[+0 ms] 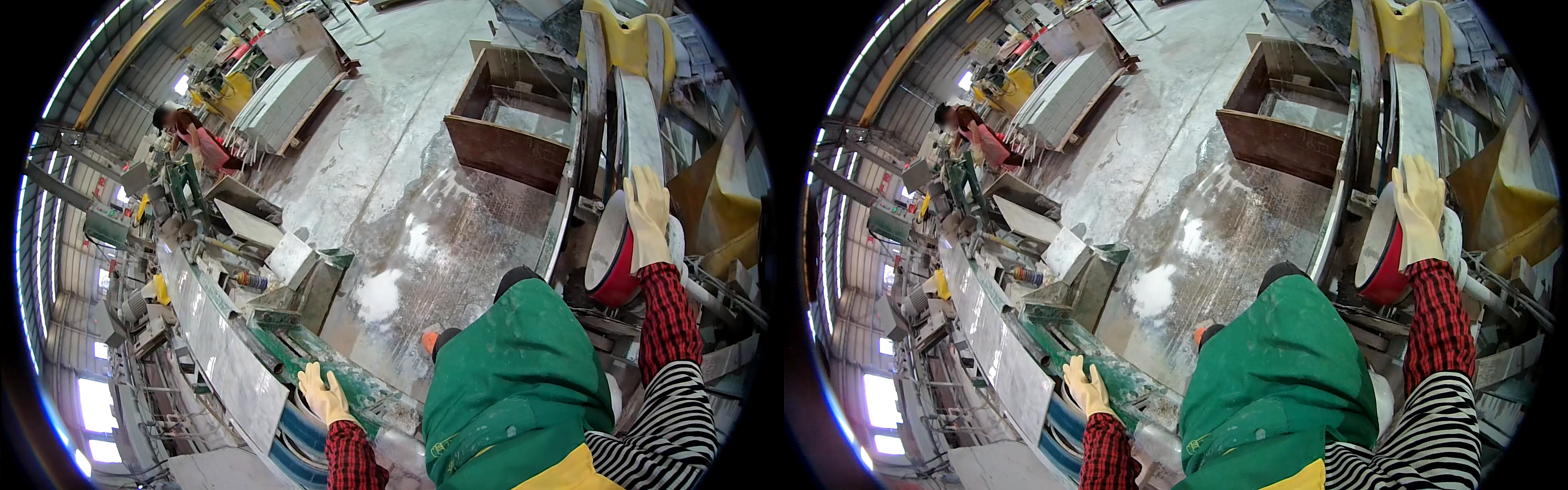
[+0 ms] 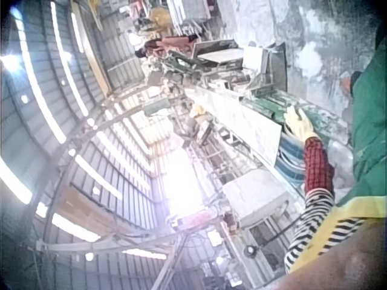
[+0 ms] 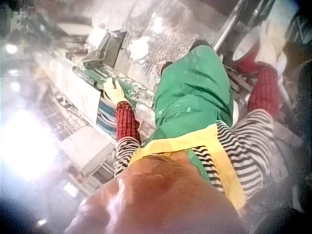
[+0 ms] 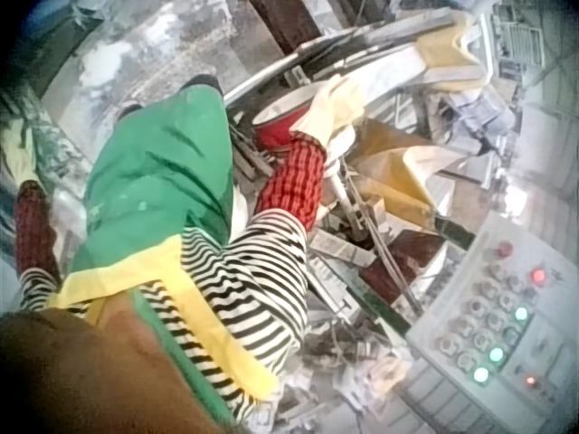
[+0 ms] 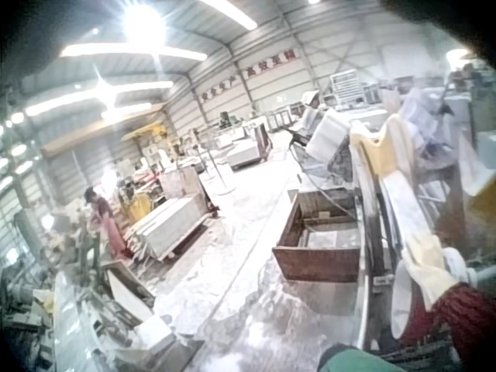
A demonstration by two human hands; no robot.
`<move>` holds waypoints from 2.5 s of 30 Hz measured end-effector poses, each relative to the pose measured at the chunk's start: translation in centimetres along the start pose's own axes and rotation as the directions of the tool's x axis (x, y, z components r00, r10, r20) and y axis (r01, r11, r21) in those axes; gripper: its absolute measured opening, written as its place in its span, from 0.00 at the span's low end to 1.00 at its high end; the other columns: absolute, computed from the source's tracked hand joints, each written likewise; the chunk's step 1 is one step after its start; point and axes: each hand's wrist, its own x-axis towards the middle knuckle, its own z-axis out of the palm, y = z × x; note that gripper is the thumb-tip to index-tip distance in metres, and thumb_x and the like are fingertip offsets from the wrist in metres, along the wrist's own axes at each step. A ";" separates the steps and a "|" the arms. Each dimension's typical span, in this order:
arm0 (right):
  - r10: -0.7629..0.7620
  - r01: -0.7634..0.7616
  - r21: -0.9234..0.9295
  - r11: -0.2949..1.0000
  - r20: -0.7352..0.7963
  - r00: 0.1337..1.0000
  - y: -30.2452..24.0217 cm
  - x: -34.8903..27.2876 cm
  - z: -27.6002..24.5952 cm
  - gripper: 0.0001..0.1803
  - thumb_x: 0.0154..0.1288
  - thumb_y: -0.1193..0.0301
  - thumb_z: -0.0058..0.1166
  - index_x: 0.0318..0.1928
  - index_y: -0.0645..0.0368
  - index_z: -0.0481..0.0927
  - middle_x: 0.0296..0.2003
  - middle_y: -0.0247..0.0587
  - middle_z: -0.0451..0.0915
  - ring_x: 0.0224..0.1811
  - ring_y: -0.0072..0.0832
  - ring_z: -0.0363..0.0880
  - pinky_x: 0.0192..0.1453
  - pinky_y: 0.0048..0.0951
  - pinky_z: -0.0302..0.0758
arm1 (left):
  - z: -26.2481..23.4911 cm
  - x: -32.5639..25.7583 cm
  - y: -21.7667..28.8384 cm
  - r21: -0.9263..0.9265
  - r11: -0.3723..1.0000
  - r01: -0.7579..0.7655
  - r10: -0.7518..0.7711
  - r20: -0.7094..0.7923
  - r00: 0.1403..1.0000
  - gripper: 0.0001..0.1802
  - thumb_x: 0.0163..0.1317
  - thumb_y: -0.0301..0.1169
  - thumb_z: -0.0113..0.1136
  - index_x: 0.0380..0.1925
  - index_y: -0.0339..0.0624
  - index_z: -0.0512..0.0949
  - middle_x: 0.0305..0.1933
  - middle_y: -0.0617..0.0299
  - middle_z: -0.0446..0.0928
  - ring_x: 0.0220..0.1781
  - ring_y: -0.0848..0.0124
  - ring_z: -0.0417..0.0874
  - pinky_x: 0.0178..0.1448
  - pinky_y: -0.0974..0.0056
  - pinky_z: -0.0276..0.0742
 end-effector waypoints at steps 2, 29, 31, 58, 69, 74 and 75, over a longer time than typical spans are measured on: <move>-0.015 0.015 0.019 1.000 -0.006 1.000 -0.2 -0.2 -0.4 0.26 0.82 0.54 0.58 0.71 0.52 0.83 0.73 0.45 0.80 0.78 0.43 0.74 0.79 0.57 0.68 | -0.3 0.0 0.7 0.183 0.981 -0.071 0.064 0.040 0.997 0.24 0.70 0.22 0.69 0.66 0.41 0.82 0.75 0.51 0.80 0.85 0.48 0.69 0.89 0.48 0.61; -0.109 0.114 0.038 0.993 -0.123 0.986 -2.3 -3.2 -3.1 0.22 0.81 0.59 0.61 0.66 0.56 0.85 0.69 0.48 0.83 0.74 0.44 0.78 0.73 0.53 0.70 | -0.6 0.0 3.1 0.185 0.981 0.053 -0.062 0.044 0.997 0.25 0.68 0.15 0.66 0.66 0.39 0.82 0.75 0.53 0.79 0.86 0.52 0.68 0.86 0.53 0.65; -0.117 0.122 0.028 0.992 -0.139 0.983 -2.2 -3.4 -3.1 0.22 0.81 0.60 0.61 0.66 0.56 0.85 0.69 0.48 0.83 0.73 0.44 0.79 0.72 0.53 0.70 | -0.4 0.0 2.5 0.001 0.992 0.123 -0.123 0.015 0.992 0.25 0.69 0.15 0.66 0.66 0.39 0.82 0.75 0.53 0.79 0.86 0.52 0.68 0.86 0.54 0.66; 0.334 -0.392 0.117 0.913 0.338 0.880 -4.2 -1.5 -7.8 0.50 0.60 0.56 0.75 0.81 0.53 0.69 0.75 0.57 0.68 0.79 0.61 0.66 0.78 0.56 0.71 | 0.0 0.8 5.9 -0.748 0.516 0.418 -0.639 -0.011 0.769 0.18 0.71 0.21 0.67 0.61 0.35 0.85 0.73 0.52 0.81 0.82 0.51 0.71 0.79 0.54 0.75; 0.316 -0.582 0.733 0.351 0.493 0.811 1.8 0.1 -4.3 0.48 0.55 0.79 0.81 0.78 0.60 0.76 0.64 0.43 0.87 0.58 0.33 0.89 0.61 0.34 0.86 | -1.4 0.1 6.4 0.111 0.991 0.071 -0.057 -0.124 0.991 0.14 0.72 0.20 0.67 0.55 0.41 0.89 0.61 0.51 0.89 0.74 0.43 0.82 0.80 0.47 0.74; -0.208 -0.537 0.793 0.287 0.599 0.773 -5.2 -4.2 -14.4 0.47 0.50 0.82 0.69 0.77 0.62 0.78 0.62 0.39 0.87 0.56 0.28 0.86 0.58 0.26 0.80 | 1.2 0.2 15.5 -0.452 0.871 0.192 -0.246 -0.064 0.967 0.12 0.79 0.22 0.63 0.58 0.37 0.88 0.60 0.53 0.90 0.69 0.56 0.86 0.80 0.53 0.75; -0.308 -0.582 0.776 0.243 0.631 0.712 -8.1 -4.5 -15.9 0.48 0.48 0.82 0.70 0.77 0.60 0.79 0.62 0.37 0.87 0.53 0.27 0.86 0.55 0.26 0.79 | 1.5 -0.5 18.5 -0.466 0.865 0.188 -0.181 0.060 0.982 0.14 0.81 0.25 0.62 0.62 0.36 0.86 0.62 0.53 0.90 0.69 0.60 0.86 0.79 0.54 0.76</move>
